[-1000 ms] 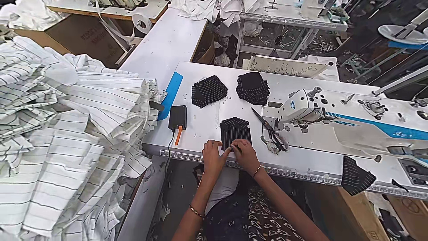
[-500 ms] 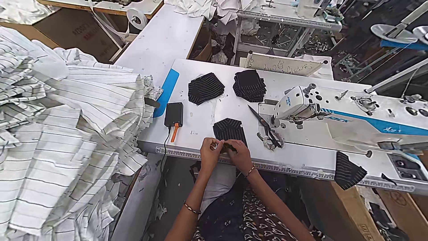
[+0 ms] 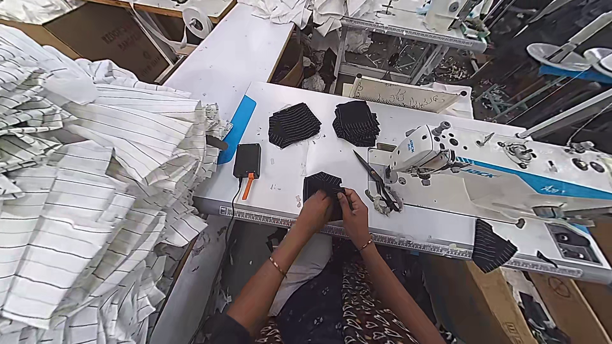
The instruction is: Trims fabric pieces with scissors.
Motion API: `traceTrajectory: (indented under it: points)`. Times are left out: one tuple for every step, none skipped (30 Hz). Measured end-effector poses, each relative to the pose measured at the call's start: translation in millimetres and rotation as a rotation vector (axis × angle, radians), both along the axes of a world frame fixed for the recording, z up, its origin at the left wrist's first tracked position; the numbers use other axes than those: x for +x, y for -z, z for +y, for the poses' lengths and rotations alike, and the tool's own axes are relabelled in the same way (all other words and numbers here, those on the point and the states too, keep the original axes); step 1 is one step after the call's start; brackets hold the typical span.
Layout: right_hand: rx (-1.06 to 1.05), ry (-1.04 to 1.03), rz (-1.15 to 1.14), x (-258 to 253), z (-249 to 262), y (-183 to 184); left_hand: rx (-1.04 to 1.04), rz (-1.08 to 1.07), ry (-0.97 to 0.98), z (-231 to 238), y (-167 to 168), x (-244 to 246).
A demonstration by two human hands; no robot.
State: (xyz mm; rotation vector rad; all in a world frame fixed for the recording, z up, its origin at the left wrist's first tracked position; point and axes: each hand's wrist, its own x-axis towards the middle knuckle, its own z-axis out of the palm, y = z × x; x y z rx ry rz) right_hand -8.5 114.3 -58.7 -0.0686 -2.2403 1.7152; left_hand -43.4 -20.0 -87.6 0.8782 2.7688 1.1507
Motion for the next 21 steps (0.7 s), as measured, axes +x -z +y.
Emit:
traceTrajectory:
  points:
    - [0.003, 0.029, 0.044, 3.0, 4.5, -6.1, -0.067, -0.049, 0.029, 3.2, -3.7, -12.0]
    - [-0.002, 0.069, 0.082, 7.8, 11.6, -11.3, -0.112, -0.084, 0.059, 5.3, -3.1, -23.2]
    - [-0.009, 0.116, 0.109, 14.0, 21.2, -14.4, -0.132, -0.111, 0.087, 6.8, -0.9, -32.6]
    - [-0.016, 0.165, 0.125, 21.4, 32.5, -15.5, -0.132, -0.122, 0.107, 8.0, 1.8, -40.8]
    - [-0.014, 0.216, 0.124, 29.5, 44.7, -14.9, -0.116, -0.099, 0.108, 9.2, 5.2, -47.1]
    - [-0.009, 0.264, 0.096, 38.7, 56.1, -13.3, -0.112, -0.075, 0.101, 9.7, 7.4, -51.2]
    - [-0.013, 0.313, 0.036, 48.0, 65.5, -11.2, -0.113, -0.071, 0.096, 9.4, 8.1, -54.3]
    - [-0.01, 0.361, -0.042, 56.0, 73.5, -7.4, -0.122, -0.082, 0.102, 8.9, 8.9, -57.2]
    - [-0.001, 0.383, -0.138, 64.1, 80.8, -2.4, -0.149, -0.095, 0.126, 8.0, 10.5, -59.6]
    - [0.021, 0.379, -0.229, 71.1, 87.4, 2.6, -0.193, -0.101, 0.162, 7.1, 12.7, -61.7]
    - [0.062, 0.365, -0.292, 76.5, 92.9, 6.1, -0.252, -0.107, 0.194, 5.9, 14.0, -62.5]
    - [0.124, 0.354, -0.31, 79.3, 97.9, 8.7, -0.307, -0.11, 0.207, 4.2, 14.8, -62.4]
    - [0.202, 0.338, -0.285, 78.4, 104.1, 10.0, -0.35, -0.115, 0.198, 1.7, 15.1, -62.7]
    - [0.299, 0.319, -0.237, 73.6, 111.7, 11.2, -0.382, -0.119, 0.171, -1.7, 15.4, -63.1]
    - [0.402, 0.295, -0.196, 66.4, 119.1, 11.6, -0.408, -0.122, 0.136, -5.7, 15.6, -63.2]
    - [0.494, 0.268, -0.181, 57.5, 124.8, 10.7, -0.425, -0.121, 0.104, -9.0, 15.5, -63.2]
    - [0.566, 0.237, -0.208, 48.5, 128.5, 10.0, -0.432, -0.117, 0.083, -11.0, 15.0, -62.7]
    - [0.619, 0.206, -0.262, 39.7, 129.9, 10.5, -0.426, -0.11, 0.081, -12.0, 14.8, -62.1]
    - [0.666, 0.176, -0.325, 30.9, 129.6, 11.6, -0.399, -0.094, 0.103, -12.9, 14.7, -61.6]
    - [0.713, 0.155, -0.379, 22.6, 128.7, 12.1, -0.335, -0.058, 0.145, -13.6, 16.3, -61.1]
    - [0.755, 0.142, -0.417, 15.4, 128.6, 10.2, -0.259, -0.011, 0.2, -13.2, 19.2, -61.0]
